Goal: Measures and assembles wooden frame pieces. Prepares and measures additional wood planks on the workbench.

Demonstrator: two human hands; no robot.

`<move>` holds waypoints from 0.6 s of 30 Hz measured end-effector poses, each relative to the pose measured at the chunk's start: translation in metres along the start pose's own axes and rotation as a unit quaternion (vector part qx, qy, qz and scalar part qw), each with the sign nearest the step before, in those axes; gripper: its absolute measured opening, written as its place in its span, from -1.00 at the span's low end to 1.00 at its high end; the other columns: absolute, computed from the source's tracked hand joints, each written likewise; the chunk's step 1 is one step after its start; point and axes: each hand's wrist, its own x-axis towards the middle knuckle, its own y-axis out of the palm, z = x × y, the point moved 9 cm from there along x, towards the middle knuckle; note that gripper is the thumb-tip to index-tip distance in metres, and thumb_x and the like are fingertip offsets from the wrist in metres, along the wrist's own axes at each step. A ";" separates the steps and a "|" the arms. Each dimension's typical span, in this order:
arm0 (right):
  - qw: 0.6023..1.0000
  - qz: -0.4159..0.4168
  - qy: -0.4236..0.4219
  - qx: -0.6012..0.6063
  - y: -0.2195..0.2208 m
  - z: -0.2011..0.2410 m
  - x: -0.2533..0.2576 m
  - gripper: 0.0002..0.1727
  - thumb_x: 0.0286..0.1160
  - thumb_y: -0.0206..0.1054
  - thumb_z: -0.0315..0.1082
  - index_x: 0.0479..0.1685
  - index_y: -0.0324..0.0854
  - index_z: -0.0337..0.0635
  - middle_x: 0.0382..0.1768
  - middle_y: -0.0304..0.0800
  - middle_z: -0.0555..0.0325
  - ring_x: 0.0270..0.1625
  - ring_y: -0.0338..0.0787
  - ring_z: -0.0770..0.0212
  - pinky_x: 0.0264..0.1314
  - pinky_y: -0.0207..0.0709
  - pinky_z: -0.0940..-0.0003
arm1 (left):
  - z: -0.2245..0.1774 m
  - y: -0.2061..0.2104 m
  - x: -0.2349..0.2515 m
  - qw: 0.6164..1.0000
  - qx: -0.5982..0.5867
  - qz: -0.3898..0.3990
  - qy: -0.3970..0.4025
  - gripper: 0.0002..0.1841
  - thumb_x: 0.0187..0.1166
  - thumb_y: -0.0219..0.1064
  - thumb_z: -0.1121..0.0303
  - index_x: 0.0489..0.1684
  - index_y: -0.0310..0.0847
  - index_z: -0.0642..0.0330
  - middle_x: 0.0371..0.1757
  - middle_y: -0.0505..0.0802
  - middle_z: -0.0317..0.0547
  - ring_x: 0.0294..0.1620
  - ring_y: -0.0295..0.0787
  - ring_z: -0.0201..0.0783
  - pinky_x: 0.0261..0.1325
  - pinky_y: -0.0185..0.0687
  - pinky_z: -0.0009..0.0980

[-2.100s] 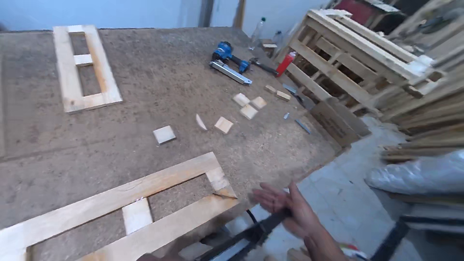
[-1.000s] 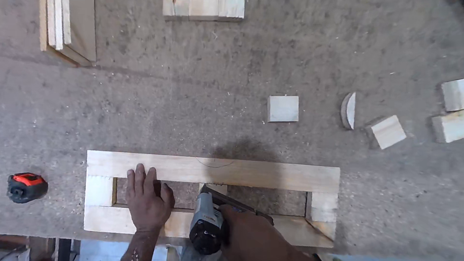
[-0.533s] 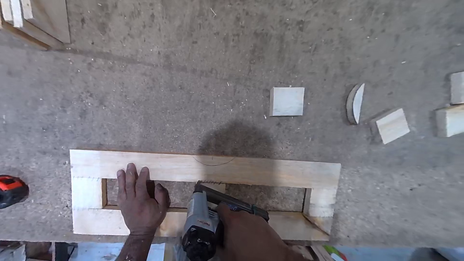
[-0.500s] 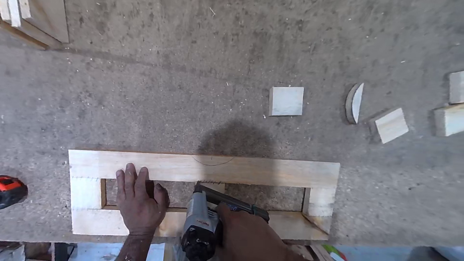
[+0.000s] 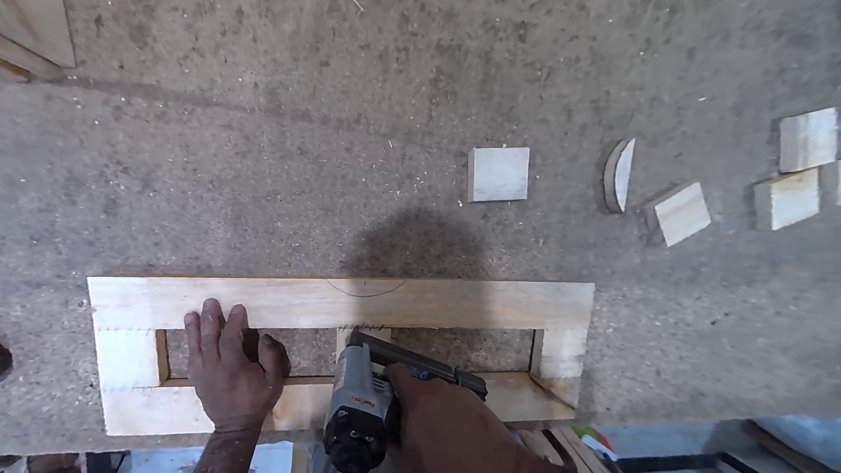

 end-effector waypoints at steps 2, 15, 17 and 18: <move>1.000 -0.004 -0.001 0.002 -0.001 -0.002 0.000 -0.36 0.48 0.36 -0.07 0.54 0.35 -0.08 -0.04 0.81 -0.16 0.03 0.86 -0.27 -0.08 0.69 -0.27 | -0.002 -0.001 0.001 1.000 0.000 0.001 0.003 -0.36 0.60 0.05 0.00 0.55 0.54 0.23 0.71 0.45 0.35 0.81 0.17 0.39 0.79 0.09 0.23; 1.000 -0.004 0.011 0.019 -0.002 -0.017 -0.004 -0.45 0.51 0.34 -0.09 0.43 0.39 -0.11 -0.05 0.79 -0.15 0.03 0.85 -0.25 -0.07 0.68 -0.26 | -0.003 0.000 0.000 1.000 0.004 0.005 0.006 -0.34 0.61 0.04 -0.02 0.55 0.52 0.27 0.71 0.44 0.37 0.82 0.13 0.40 0.81 0.03 0.21; 1.000 -0.008 0.012 0.027 -0.003 -0.019 -0.006 -0.33 0.48 0.36 -0.07 0.59 0.32 -0.04 -0.01 0.81 -0.15 0.04 0.85 -0.26 -0.05 0.68 -0.28 | -0.003 0.000 0.001 1.000 0.004 0.003 0.004 -0.35 0.61 0.03 -0.02 0.55 0.52 0.28 0.72 0.44 0.37 0.82 0.13 0.39 0.81 0.03 0.20; 0.999 -0.011 0.014 0.027 -0.004 -0.021 -0.007 -0.29 0.47 0.36 -0.06 0.64 0.29 -0.01 0.00 0.82 -0.15 0.05 0.85 -0.26 -0.04 0.68 -0.28 | -0.003 -0.001 0.002 1.000 0.004 0.002 0.004 -0.35 0.62 0.03 0.00 0.54 0.53 0.28 0.71 0.45 0.37 0.82 0.14 0.39 0.81 0.04 0.20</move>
